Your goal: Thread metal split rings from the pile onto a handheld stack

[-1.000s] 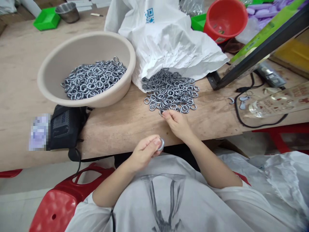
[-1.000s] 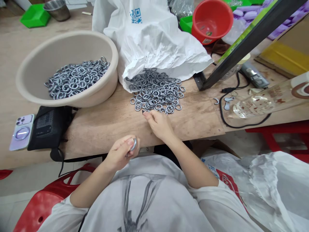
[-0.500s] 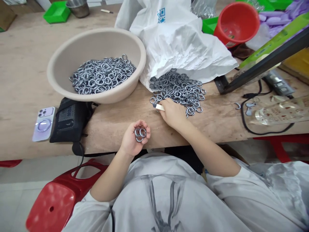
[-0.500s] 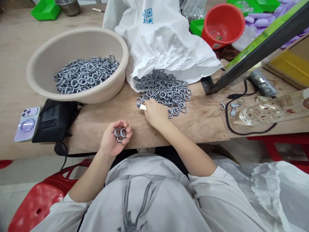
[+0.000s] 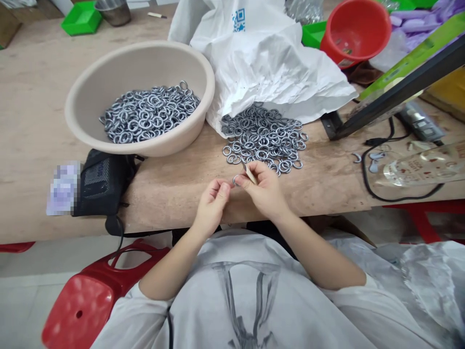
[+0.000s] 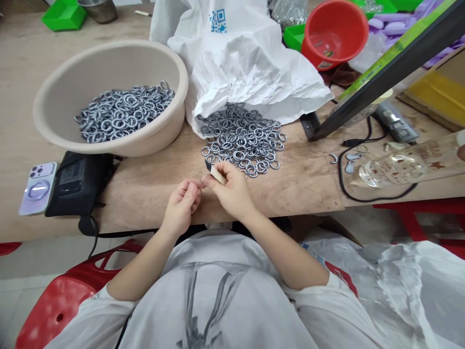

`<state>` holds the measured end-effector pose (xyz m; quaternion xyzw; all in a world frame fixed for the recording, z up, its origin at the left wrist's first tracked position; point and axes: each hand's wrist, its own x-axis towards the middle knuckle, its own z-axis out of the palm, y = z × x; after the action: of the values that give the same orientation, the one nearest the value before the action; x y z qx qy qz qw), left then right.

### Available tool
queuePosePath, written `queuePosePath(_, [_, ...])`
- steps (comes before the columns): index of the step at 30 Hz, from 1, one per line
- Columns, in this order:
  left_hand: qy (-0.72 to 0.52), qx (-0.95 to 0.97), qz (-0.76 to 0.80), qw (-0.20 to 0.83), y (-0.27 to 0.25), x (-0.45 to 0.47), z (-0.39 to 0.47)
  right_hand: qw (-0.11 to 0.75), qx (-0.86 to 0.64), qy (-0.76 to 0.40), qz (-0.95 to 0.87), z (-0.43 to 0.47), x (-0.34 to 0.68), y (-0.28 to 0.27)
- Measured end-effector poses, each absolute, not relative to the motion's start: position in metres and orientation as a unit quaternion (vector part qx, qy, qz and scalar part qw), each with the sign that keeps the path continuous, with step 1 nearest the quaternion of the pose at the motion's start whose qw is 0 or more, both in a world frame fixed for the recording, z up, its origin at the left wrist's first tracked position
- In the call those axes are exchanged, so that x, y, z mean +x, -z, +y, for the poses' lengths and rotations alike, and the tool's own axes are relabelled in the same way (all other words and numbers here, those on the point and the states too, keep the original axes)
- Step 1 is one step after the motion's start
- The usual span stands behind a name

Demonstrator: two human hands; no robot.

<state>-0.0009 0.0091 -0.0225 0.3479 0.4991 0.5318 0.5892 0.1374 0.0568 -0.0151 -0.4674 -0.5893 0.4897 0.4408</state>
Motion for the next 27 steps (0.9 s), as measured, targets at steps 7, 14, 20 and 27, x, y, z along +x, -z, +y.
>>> queuePosePath(7, [-0.521, 0.372, 0.467, 0.610, 0.020, 0.012, 0.006, 0.458, -0.388, -0.601, -0.527, 0.025, 0.137, 0.013])
queuePosePath(14, [-0.500, 0.303, 0.445, 0.678, 0.006, 0.016, 0.003, 0.429, -0.390, -0.641, -0.504, 0.036, 0.141, 0.013])
queuePosePath(20, [-0.500, 0.243, 0.441, 0.705, 0.001, 0.017, 0.004, 0.389, -0.419, -0.367, -0.734, 0.031, 0.158, 0.007])
queuePosePath(27, [-0.503, 0.219, 0.453, 0.702, 0.000, 0.019, 0.002, 0.322, -0.415, -0.257, -0.811, 0.022, 0.158, 0.008])
